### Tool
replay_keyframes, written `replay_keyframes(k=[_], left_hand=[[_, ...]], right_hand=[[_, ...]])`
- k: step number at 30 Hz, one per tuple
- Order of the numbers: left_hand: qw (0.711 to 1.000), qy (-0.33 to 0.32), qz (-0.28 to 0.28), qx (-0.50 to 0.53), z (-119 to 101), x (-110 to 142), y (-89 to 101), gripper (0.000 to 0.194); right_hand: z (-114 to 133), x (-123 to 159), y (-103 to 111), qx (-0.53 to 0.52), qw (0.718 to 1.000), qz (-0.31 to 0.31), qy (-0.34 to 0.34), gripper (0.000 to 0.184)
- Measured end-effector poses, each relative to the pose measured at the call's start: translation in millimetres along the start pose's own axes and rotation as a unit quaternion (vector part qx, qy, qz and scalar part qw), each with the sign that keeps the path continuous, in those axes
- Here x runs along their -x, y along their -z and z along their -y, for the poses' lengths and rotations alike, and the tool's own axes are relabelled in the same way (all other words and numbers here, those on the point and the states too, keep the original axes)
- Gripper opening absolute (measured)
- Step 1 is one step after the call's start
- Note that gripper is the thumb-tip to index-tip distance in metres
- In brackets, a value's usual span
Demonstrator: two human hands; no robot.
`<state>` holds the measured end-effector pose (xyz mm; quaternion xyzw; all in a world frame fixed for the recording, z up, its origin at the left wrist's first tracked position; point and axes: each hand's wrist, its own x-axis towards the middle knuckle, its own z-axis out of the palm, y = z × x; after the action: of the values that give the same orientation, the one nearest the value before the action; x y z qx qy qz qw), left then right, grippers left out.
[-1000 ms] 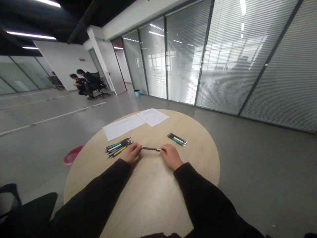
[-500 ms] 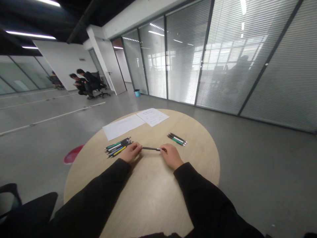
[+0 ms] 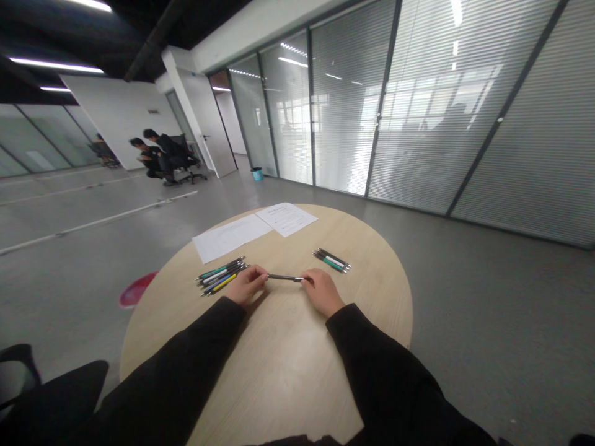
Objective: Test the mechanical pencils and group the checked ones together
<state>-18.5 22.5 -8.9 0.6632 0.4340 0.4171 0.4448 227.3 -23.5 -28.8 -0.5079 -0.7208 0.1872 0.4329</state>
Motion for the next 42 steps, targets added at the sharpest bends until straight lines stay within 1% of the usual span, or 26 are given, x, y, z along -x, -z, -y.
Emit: replay_keyframes(k=[6,12,15,17,19,22,26,29,35,42], left_hand=[[1.0,-0.015,0.011,0.02,9.5,-4.7,2.3,0.03],[0.999,-0.029,0.02,0.029,15.8,-8.1,4.1,0.033],[0.999,-0.024,0.019,0.041,15.6,-7.4,2.6,0.038],[0.999,-0.013,0.009,0.043,13.9,-5.7,1.0,0.038],[1.0,-0.001,-0.005,0.021,10.7,-3.6,-0.3,0.036],[0.999,0.013,-0.015,-0.048,3.4,-0.8,-0.7,0.043],[0.991,-0.004,-0.004,-0.136,-7.2,0.9,1.1,0.052],[0.988,-0.012,0.008,-0.155,-11.9,1.8,1.7,0.051],[0.993,-0.012,0.011,-0.12,-9.7,3.8,0.4,0.043],[0.999,-0.03,0.03,-0.028,0.4,0.6,1.2,0.031]], right_hand=[[-2.5,-0.4,-0.6,-0.002,1.0,-0.001,-0.008,0.013],[-2.9,-0.5,-0.6,-0.008,1.0,-0.001,-0.011,0.013],[-4.1,-0.7,-0.6,-0.01,1.0,-0.002,-0.01,0.013],[-4.9,-0.7,-0.7,-0.012,1.0,-0.003,-0.01,0.013],[-5.2,-0.8,-0.8,-0.014,1.0,-0.001,-0.011,0.013],[-4.6,-0.9,-0.8,-0.016,1.0,0.002,-0.011,0.013],[-3.4,-0.7,-1.0,-0.016,1.0,0.003,-0.009,0.013],[-3.2,-0.4,-1.3,-0.015,1.0,0.003,-0.006,0.013],[-3.7,-0.5,-1.5,-0.014,1.0,0.001,-0.006,0.013],[-4.0,-0.6,-0.9,-0.012,1.0,0.003,-0.007,0.013]])
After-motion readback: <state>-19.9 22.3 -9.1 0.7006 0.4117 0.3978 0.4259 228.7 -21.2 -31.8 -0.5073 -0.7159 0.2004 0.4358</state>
